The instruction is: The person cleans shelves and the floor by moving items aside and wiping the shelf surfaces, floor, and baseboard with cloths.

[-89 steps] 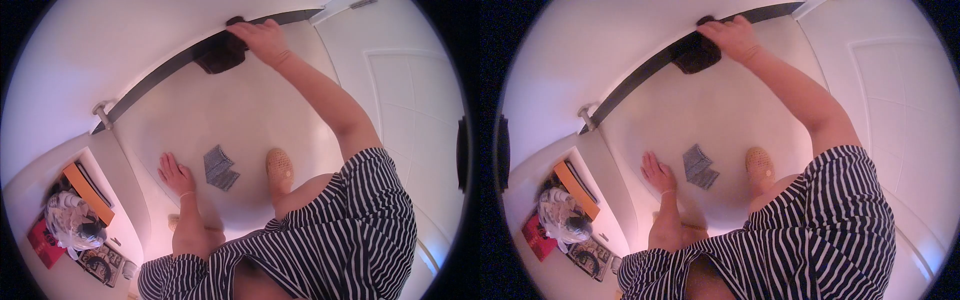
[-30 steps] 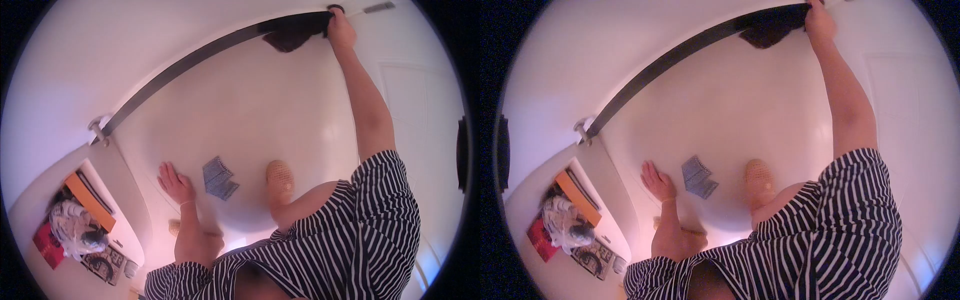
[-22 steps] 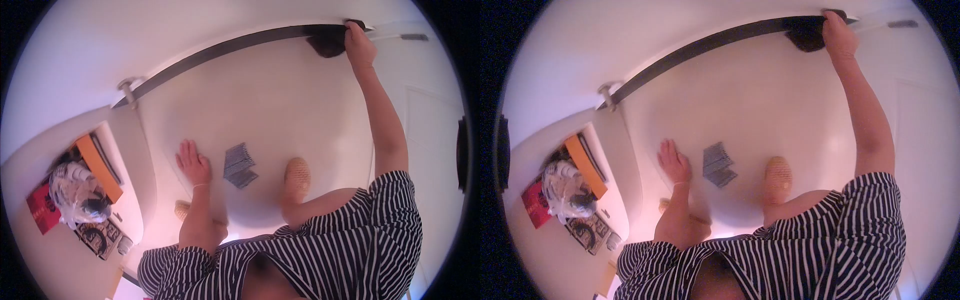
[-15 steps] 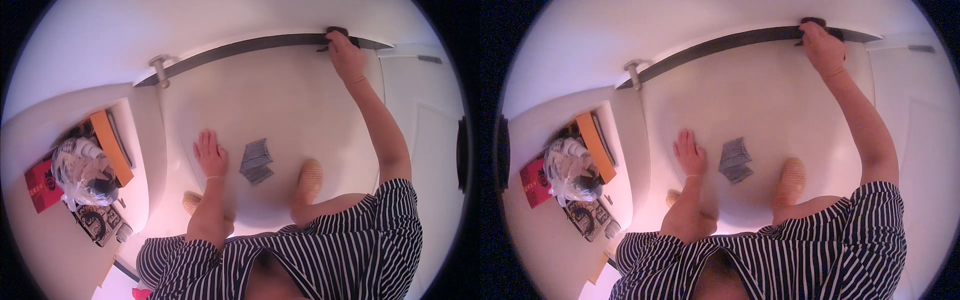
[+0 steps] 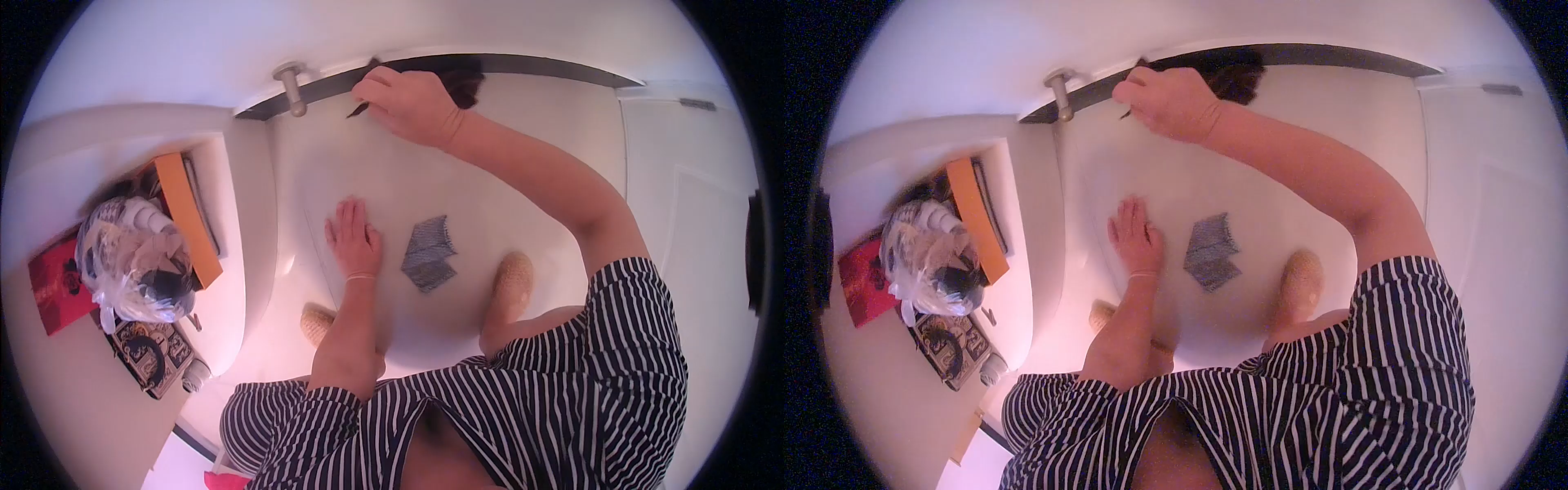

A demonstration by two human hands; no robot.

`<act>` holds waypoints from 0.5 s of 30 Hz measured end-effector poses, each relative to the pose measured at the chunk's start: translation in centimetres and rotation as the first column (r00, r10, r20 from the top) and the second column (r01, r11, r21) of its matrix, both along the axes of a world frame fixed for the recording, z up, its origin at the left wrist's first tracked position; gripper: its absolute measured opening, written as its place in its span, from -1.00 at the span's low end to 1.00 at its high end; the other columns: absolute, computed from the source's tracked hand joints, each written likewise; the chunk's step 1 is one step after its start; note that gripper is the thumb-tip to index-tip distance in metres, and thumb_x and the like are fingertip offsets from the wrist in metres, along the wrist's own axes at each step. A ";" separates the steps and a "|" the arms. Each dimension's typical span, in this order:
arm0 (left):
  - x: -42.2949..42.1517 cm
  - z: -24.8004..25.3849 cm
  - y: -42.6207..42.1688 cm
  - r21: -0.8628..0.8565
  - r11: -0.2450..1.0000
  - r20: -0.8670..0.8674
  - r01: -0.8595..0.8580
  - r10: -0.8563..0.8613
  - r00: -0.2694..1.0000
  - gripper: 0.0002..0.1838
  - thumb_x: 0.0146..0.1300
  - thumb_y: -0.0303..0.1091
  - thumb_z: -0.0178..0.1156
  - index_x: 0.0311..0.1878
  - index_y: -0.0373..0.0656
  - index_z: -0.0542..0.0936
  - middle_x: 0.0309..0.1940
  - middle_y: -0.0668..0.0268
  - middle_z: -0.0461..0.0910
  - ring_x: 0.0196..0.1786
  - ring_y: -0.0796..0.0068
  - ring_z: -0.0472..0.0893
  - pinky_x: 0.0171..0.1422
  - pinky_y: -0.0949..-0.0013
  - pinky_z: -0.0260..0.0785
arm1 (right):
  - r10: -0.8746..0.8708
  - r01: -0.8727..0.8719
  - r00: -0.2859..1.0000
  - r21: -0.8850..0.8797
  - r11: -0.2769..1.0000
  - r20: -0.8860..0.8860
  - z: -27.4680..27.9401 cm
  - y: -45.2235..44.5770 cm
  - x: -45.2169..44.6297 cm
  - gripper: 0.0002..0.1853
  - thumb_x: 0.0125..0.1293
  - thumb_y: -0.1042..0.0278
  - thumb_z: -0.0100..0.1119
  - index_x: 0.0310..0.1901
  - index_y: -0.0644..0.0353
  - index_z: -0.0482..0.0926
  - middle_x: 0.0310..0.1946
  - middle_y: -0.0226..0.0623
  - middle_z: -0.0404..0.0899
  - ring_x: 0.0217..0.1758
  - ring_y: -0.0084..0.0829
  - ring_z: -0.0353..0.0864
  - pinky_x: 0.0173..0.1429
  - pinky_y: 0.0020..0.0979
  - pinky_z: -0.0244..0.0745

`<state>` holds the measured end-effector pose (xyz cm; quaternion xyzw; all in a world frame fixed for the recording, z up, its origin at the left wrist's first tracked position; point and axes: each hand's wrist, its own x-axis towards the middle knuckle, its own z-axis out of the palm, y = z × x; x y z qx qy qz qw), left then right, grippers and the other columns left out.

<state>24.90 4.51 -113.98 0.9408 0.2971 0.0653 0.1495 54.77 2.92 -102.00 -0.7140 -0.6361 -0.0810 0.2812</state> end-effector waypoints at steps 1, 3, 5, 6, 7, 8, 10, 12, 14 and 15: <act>0.2 -0.1 -0.1 0.002 1.000 -0.022 -0.017 0.017 1.000 -0.43 0.27 -0.32 0.02 0.40 0.01 0.43 0.44 0.37 0.36 0.52 0.36 0.28 0.62 -0.05 -0.10 | -0.048 0.043 0.995 -0.055 0.998 -0.084 1.5 -1.2 -0.7 -0.80 0.17 0.46 0.18 -0.16 0.01 0.55 -0.17 -0.40 0.61 -0.32 -0.24 0.66 -0.28 -0.29 0.58; 0.2 -0.4 0.0 -0.010 1.000 -0.007 -0.014 0.014 1.000 -0.42 0.26 -0.32 0.02 0.40 0.02 0.43 0.44 0.37 0.36 0.52 0.36 0.27 0.62 -0.05 -0.11 | -0.118 0.099 0.983 -0.134 0.986 -0.144 3.0 -3.8 -0.5 -0.82 0.17 0.53 0.15 -0.20 0.05 0.56 -0.18 -0.42 0.61 -0.25 -0.25 0.65 -0.24 -0.31 0.56; 0.3 -0.8 -0.3 -0.012 1.000 0.000 -0.014 0.014 1.000 -0.42 0.26 -0.32 0.02 0.39 0.03 0.44 0.45 0.37 0.36 0.52 0.37 0.26 0.62 -0.05 -0.12 | -0.305 0.296 0.933 -0.074 0.952 -0.190 3.1 -8.7 1.1 -0.80 0.16 0.57 0.14 -0.17 0.10 0.56 -0.17 -0.32 0.60 -0.22 -0.20 0.65 -0.17 -0.30 0.56; 0.3 -0.7 -0.2 0.008 1.000 0.009 -0.013 0.013 1.000 -0.42 0.26 -0.32 0.02 0.40 0.02 0.43 0.45 0.35 0.35 0.53 0.36 0.26 0.62 -0.05 -0.12 | -0.350 0.356 0.903 -0.022 0.934 -0.248 1.9 -11.8 2.4 -0.78 0.16 0.58 0.14 -0.15 0.12 0.57 -0.17 -0.26 0.60 -0.19 -0.18 0.65 -0.14 -0.29 0.57; 0.3 -0.7 -0.1 0.035 0.999 0.015 -0.007 0.006 1.000 -0.42 0.27 -0.32 0.01 0.41 0.01 0.42 0.45 0.34 0.35 0.53 0.35 0.26 0.62 -0.05 -0.13 | -0.390 0.421 0.866 0.034 0.907 -0.313 0.5 -15.3 3.9 -0.76 0.15 0.60 0.14 -0.14 0.14 0.57 -0.17 -0.21 0.60 -0.16 -0.16 0.65 -0.11 -0.28 0.58; 0.5 -0.9 -0.1 0.038 0.999 0.015 0.011 -0.011 1.000 -0.42 0.27 -0.32 0.01 0.41 0.01 0.42 0.45 0.34 0.35 0.53 0.35 0.26 0.62 -0.05 -0.13 | -0.506 0.529 0.794 -0.029 0.848 -0.336 0.1 -18.5 5.1 -0.77 0.19 0.58 0.13 -0.11 0.14 0.58 -0.14 -0.18 0.60 -0.12 -0.15 0.65 -0.07 -0.25 0.57; 0.6 -1.3 -0.1 0.052 0.999 0.016 0.009 -0.010 1.000 -0.42 0.27 -0.32 -0.02 0.40 -0.08 0.41 0.46 0.22 0.33 0.55 0.26 0.21 0.64 -0.08 -0.18 | -0.756 0.740 0.612 -0.166 0.651 -0.232 -1.2 -24.5 7.5 -0.77 0.29 0.47 0.09 -0.04 0.13 0.60 -0.06 -0.14 0.61 0.00 -0.12 0.62 0.05 -0.16 0.55; 0.5 -1.5 -0.2 0.068 0.998 -0.008 0.009 -0.009 1.000 -0.42 0.28 -0.32 -0.01 0.41 -0.06 0.41 0.46 0.26 0.33 0.54 0.28 0.23 0.63 -0.06 -0.16 | -0.870 0.842 0.484 -0.220 0.492 -0.095 -4.1 -28.3 9.4 -0.76 0.35 0.37 0.07 0.00 0.11 0.61 -0.02 -0.12 0.61 0.08 -0.10 0.59 0.14 -0.10 0.52; 0.6 -1.3 -0.4 0.078 0.997 -0.029 0.011 -0.009 1.000 -0.43 0.29 -0.33 -0.01 0.41 -0.04 0.41 0.46 0.30 0.34 0.53 0.31 0.25 0.63 -0.05 -0.14 | -0.930 0.936 0.349 -0.100 0.339 0.118 -7.2 -30.7 11.0 -0.74 0.41 0.29 0.04 -0.01 0.23 0.60 0.02 0.07 0.58 0.16 0.08 0.50 0.24 -0.05 0.43; 0.7 -1.1 -0.5 0.085 0.996 -0.028 0.006 -0.003 1.000 -0.43 0.29 -0.34 -0.01 0.41 -0.04 0.41 0.46 0.29 0.34 0.54 0.30 0.25 0.63 -0.05 -0.15 | -0.923 0.901 0.384 -0.207 0.381 -0.025 -6.9 -29.8 11.6 -0.65 0.47 0.19 0.00 0.03 0.32 0.56 0.06 0.20 0.53 0.17 0.22 0.44 0.28 0.02 0.36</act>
